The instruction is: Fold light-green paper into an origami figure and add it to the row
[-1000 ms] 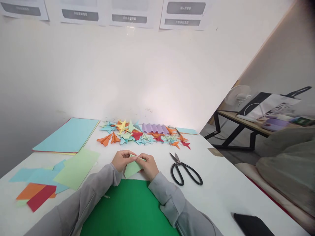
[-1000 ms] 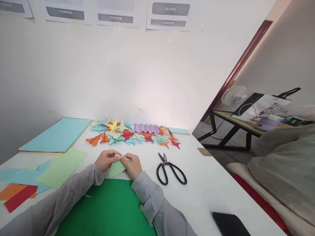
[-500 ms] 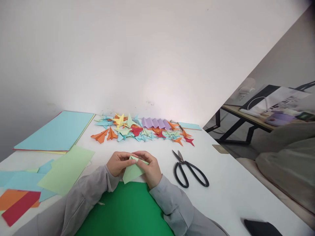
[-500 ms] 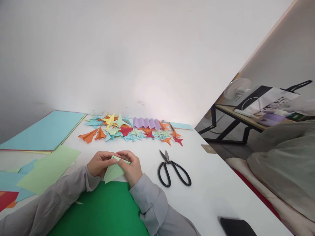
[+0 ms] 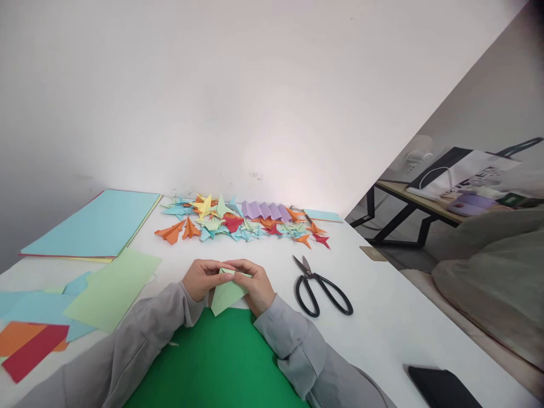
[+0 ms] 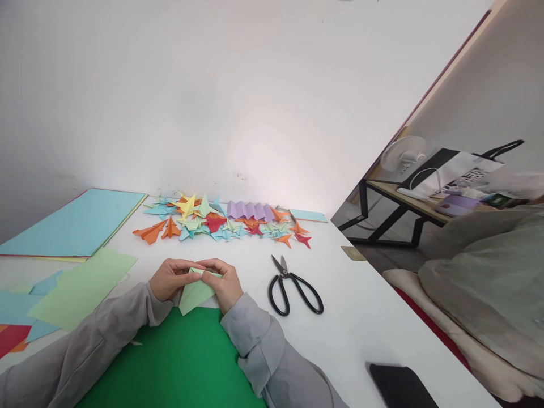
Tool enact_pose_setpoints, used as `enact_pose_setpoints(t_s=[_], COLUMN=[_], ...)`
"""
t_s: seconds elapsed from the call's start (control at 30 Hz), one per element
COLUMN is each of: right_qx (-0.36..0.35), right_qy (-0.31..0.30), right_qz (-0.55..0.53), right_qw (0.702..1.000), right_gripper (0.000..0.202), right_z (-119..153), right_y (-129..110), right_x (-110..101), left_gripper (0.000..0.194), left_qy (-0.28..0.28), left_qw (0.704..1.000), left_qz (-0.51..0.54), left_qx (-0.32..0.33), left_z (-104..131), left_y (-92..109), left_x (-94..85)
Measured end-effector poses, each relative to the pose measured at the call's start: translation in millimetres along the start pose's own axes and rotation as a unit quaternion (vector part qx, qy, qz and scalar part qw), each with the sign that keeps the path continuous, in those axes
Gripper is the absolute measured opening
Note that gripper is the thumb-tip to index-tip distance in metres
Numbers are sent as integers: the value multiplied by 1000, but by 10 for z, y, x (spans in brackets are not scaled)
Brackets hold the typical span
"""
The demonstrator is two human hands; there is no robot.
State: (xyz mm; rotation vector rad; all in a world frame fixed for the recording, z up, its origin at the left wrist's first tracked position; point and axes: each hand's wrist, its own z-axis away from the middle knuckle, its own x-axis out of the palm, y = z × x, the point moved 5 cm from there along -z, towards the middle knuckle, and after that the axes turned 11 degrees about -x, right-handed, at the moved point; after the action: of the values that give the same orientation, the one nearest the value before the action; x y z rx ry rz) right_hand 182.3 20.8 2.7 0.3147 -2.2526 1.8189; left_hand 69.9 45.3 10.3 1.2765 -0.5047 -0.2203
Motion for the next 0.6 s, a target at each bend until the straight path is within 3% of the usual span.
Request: enact_pose_setpoints(t_s=[0.23,0.6], right_qx=[30,66], right_qy=[9,18], right_qz=[-25,-88], right_qw=[999,994], right_gripper=[20,19], right_z=[-2,5], right_y=[12,1], right_x=[-3,26], left_gripper=[30,31], left_qy=[8,-15], left_qw=[999,1000], left_qz=[-32,2], left_qx=[21,-8], left_z=[14,18], left_y=[40,-7], left_x=[9,20])
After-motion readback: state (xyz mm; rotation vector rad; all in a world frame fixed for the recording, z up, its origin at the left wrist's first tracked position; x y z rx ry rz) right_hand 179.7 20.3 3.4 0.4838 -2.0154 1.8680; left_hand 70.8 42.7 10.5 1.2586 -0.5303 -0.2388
